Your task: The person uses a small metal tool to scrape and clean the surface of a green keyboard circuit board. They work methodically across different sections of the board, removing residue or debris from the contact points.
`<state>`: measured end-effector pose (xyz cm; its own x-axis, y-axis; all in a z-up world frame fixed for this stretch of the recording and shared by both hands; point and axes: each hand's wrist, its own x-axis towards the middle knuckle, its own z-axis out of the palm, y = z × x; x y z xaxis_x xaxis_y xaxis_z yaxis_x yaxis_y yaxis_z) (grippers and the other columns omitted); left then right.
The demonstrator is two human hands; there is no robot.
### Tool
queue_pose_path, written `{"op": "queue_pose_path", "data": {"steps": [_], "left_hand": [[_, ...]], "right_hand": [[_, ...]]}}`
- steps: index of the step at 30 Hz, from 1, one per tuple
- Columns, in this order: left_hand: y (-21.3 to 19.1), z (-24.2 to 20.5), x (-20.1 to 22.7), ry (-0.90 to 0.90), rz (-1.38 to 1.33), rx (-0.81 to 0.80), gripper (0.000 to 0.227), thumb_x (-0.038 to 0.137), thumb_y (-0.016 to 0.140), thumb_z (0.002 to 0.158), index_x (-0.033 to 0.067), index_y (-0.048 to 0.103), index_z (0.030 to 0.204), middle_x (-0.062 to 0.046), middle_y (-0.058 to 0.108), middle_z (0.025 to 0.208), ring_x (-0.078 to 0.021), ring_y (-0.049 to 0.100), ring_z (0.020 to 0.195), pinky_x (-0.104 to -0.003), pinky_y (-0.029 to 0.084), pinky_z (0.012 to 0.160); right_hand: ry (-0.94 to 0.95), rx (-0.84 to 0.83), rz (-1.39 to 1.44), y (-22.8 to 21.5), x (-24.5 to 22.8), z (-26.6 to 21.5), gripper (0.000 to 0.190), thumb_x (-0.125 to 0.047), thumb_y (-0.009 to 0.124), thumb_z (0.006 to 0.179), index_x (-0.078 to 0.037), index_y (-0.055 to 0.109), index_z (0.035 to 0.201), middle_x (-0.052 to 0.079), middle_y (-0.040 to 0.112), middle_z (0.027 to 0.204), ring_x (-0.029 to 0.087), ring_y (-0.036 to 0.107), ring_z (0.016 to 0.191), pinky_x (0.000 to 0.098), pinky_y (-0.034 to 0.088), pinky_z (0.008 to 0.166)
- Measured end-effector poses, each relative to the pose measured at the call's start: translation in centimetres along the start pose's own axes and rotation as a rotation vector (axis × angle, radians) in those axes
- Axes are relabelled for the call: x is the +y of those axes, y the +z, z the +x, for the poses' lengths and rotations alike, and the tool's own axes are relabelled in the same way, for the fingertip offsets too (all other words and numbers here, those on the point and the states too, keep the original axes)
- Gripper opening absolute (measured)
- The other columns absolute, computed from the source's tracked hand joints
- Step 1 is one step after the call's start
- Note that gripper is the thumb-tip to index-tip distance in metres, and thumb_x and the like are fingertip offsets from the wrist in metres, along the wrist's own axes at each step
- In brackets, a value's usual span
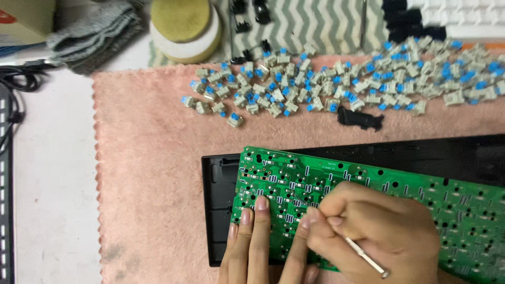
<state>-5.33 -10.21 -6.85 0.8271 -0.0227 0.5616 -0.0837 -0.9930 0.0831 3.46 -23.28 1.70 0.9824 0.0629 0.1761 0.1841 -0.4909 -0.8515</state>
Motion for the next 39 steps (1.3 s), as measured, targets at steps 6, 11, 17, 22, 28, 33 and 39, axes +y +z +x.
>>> {"op": "queue_pose_path", "data": {"steps": [6,11,17,22,28,33,39], "left_hand": [[-0.1,0.3,0.1,-0.015,-0.062,-0.018,0.058,0.058,0.024,0.122,0.0433,0.075,0.147,-0.017,0.08,0.146,-0.0351,0.077,0.136,-0.05,0.063,0.109],[1.6,0.6,-0.3,0.019,-0.084,0.147,0.06,0.061,0.022,0.122,0.0415,0.077,0.14,-0.019,0.082,0.139,-0.0386,0.083,0.125,-0.051,0.067,0.103],[0.5,2.2,-0.7,0.048,-0.243,0.165,0.056,0.064,0.037,0.118,0.0321,0.082,0.129,-0.028,0.077,0.138,-0.0573,0.073,0.13,-0.058,0.064,0.11],[0.0,2.6,-1.4,-0.076,-0.373,0.127,0.052,0.069,0.053,0.109,0.0309,0.088,0.117,-0.025,0.071,0.148,-0.0556,0.064,0.142,-0.062,0.059,0.114],[-0.5,3.6,-3.4,-0.322,-0.111,-0.159,0.07,0.088,0.07,0.088,0.0397,0.073,0.139,0.005,0.07,0.145,-0.0312,0.067,0.125,-0.054,0.053,0.094],[-0.7,3.7,-4.4,-0.319,-0.155,-0.316,0.077,0.086,0.07,0.091,0.0384,0.066,0.151,0.004,0.069,0.141,-0.0376,0.064,0.118,-0.058,0.053,0.093],[-2.3,4.5,-5.2,-0.268,-0.329,-0.338,0.074,0.072,0.081,0.094,0.032,0.065,0.155,0.0,0.069,0.142,-0.0381,0.061,0.115,-0.058,0.05,0.095]], "right_hand": [[0.177,0.037,0.089,-0.9,0.3,0.4,0.042,-0.006,0.085,0.091,-0.007,0.054,0.062,-0.002,0.052,0.06,0.008,0.042,0.061,0.0261,0.036,0.056],[0.198,0.133,0.464,-1.3,2.5,0.5,0.047,0.01,0.079,0.096,-0.011,0.042,0.075,0.009,0.064,0.073,0.011,0.051,0.059,0.0247,0.04,0.056],[0.269,0.13,0.462,-5.5,3.6,2.7,0.034,0.005,0.077,0.104,-0.005,0.05,0.086,0.018,0.072,0.093,0.015,0.046,0.046,0.0283,0.031,0.044],[0.158,0.102,0.273,-7.9,5.8,5.0,0.019,-0.008,0.072,0.115,-0.003,0.055,0.108,0.015,0.064,0.085,0.021,0.064,0.057,0.0321,0.051,0.06],[-0.22,-0.063,-0.348,-8.0,8.7,8.3,0.02,-0.018,0.069,0.111,-0.012,0.087,0.118,0.003,0.089,0.107,0.02,0.081,0.103,0.036,0.058,0.095],[-0.386,-0.208,-0.466,-6.6,9.0,10.1,0.02,-0.027,0.095,0.093,-0.019,0.078,0.088,-0.005,0.083,0.088,0.021,0.065,0.089,0.0389,0.049,0.083],[-0.325,-0.24,-0.511,-6.5,8.0,10.9,0.032,-0.025,0.101,0.086,-0.018,0.07,0.082,-0.005,0.078,0.08,0.023,0.067,0.086,0.0418,0.049,0.086]]}}
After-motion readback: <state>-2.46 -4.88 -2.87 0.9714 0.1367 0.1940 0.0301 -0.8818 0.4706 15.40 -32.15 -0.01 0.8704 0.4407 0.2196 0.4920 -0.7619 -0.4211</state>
